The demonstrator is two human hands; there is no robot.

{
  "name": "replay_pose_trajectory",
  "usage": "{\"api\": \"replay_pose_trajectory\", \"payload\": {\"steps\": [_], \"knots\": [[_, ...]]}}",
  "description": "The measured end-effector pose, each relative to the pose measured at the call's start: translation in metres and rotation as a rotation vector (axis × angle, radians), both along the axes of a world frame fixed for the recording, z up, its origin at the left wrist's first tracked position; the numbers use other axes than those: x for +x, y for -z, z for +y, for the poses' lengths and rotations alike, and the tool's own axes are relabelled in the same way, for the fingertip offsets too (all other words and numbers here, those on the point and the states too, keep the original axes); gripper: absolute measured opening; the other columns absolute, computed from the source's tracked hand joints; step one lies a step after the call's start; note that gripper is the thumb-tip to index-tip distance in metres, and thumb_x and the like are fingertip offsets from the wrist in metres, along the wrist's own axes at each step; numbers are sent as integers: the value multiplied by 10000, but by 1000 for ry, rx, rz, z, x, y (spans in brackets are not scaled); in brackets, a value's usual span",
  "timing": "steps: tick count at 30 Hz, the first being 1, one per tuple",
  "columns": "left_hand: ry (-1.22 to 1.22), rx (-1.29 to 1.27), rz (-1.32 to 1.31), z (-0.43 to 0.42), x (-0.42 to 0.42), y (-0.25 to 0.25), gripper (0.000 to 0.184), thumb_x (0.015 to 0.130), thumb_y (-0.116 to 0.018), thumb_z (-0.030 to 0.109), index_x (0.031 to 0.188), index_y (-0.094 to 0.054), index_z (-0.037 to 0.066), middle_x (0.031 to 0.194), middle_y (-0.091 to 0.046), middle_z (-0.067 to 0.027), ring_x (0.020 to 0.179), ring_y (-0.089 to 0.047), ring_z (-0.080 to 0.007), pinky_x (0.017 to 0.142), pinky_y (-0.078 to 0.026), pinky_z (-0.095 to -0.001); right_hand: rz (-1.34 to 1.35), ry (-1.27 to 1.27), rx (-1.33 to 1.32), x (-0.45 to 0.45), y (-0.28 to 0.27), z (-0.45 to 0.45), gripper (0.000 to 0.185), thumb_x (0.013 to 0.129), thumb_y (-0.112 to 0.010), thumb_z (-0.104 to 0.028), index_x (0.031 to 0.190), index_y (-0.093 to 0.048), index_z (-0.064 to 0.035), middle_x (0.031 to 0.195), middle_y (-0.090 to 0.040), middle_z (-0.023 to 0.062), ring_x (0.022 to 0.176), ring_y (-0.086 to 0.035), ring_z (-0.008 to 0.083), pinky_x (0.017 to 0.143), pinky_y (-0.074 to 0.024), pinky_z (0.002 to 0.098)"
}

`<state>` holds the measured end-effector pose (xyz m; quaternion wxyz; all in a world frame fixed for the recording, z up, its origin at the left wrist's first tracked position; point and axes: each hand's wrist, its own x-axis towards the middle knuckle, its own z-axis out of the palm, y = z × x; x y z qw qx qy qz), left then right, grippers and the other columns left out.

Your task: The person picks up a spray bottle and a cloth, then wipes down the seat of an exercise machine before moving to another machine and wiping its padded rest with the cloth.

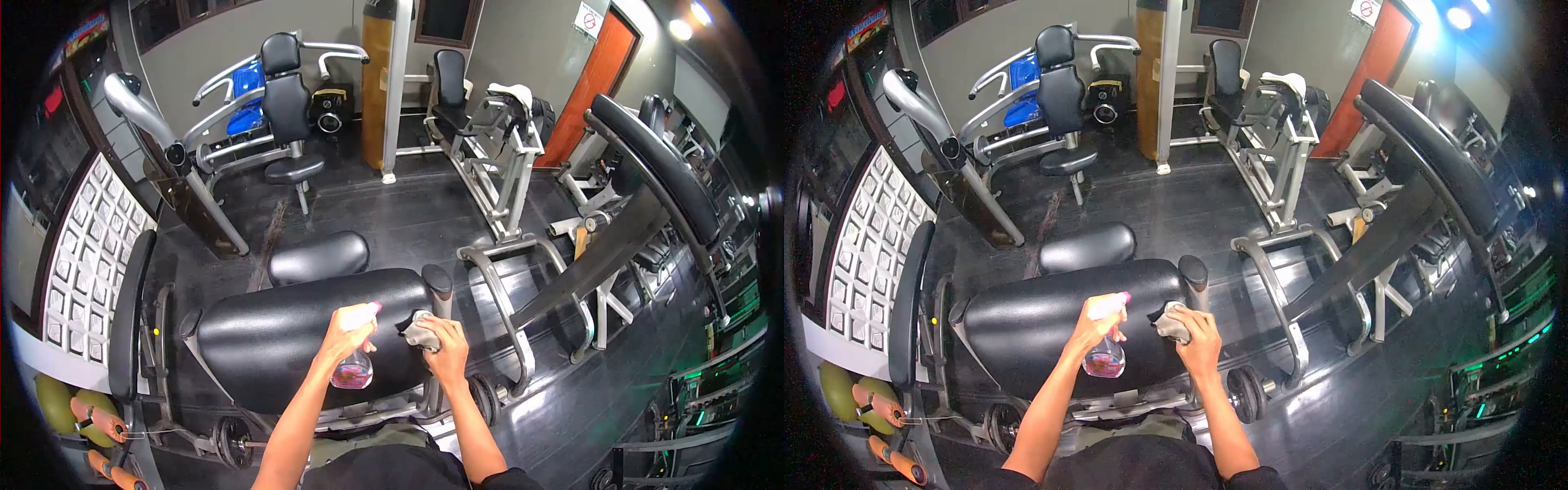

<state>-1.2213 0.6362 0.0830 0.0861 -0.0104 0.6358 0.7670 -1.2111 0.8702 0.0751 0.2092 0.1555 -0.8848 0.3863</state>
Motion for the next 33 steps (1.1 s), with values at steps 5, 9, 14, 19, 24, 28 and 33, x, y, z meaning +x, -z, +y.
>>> {"api": "replay_pose_trajectory", "payload": {"steps": [5, 9, 14, 19, 24, 28, 33], "knots": [[30, -99, -1, 4, 1, -16, 168, 907, -707, 132, 867, -635, -15, 721, -613, -39, 488, -610, -117, 490, -572, -303, 1, 66, -50, -30, -16, -13, 535, 608, -692, 91, 1080, -730, -159, 1144, -719, 10, 1038, -635, 280, 931, -517, 368], [-80, -78, -42, 4, 0, -13, 179, 903, -715, 132, 872, -633, -25, 707, -613, -42, 480, -617, -127, 469, -556, -299, 41, 98, -68, -41, -18, -31, 463, 653, -692, 75, 1068, -736, -124, 1126, -723, 52, 1042, -637, 290, 925, -509, 382], [-103, -40, -42, 2, -2, -5, 209, 939, -675, 170, 913, -670, -37, 739, -653, -71, 473, -633, -148, 443, -525, -288, 1, -12, 7, 3, -1, -26, 518, 596, -721, 83, 1055, -747, -157, 1152, -716, 11, 1061, -623, 270, 924, -520, 374], [-94, 22, -79, -1, -2, -1, 234, 945, -670, 188, 961, -677, -46, 783, -669, -98, 477, -637, -168, 448, -522, -291, -24, -71, 89, 7, -2, -1, 596, 548, -746, 86, 1075, -740, -193, 1159, -709, -15, 1028, -633, 258, 893, -540, 361], [-121, 67, -83, -5, 7, -4, 286, 941, -664, 160, 1112, -669, -69, 831, -671, -123, 481, -634, -186, 455, -535, -310, 24, 32, -19, -30, -19, -22, 499, 612, -715, 90, 1063, -732, -125, 1106, -721, 47, 1041, -640, 291, 910, -519, 385], [-239, 91, -93, -18, 23, -16, 284, 938, -652, 129, 1147, -666, -63, 819, -661, -114, 489, -637, -196, 452, -550, -330, 50, 21, -63, -47, -21, -45, 481, 626, -702, 99, 1056, -731, -116, 1117, -720, 56, 1050, -634, 300, 930, -507, 381], [-235, -81, -156, -44, 34, -27, 234, 942, -657, 156, 1033, -690, -57, 784, -657, -97, 487, -629, -172, 449, -528, -296, -20, -192, 76, -8, -16, -36, 590, 573, -743, 91, 1086, -735, -201, 1165, -706, -17, 1014, -618, 252, 912, -526, 361]]}}
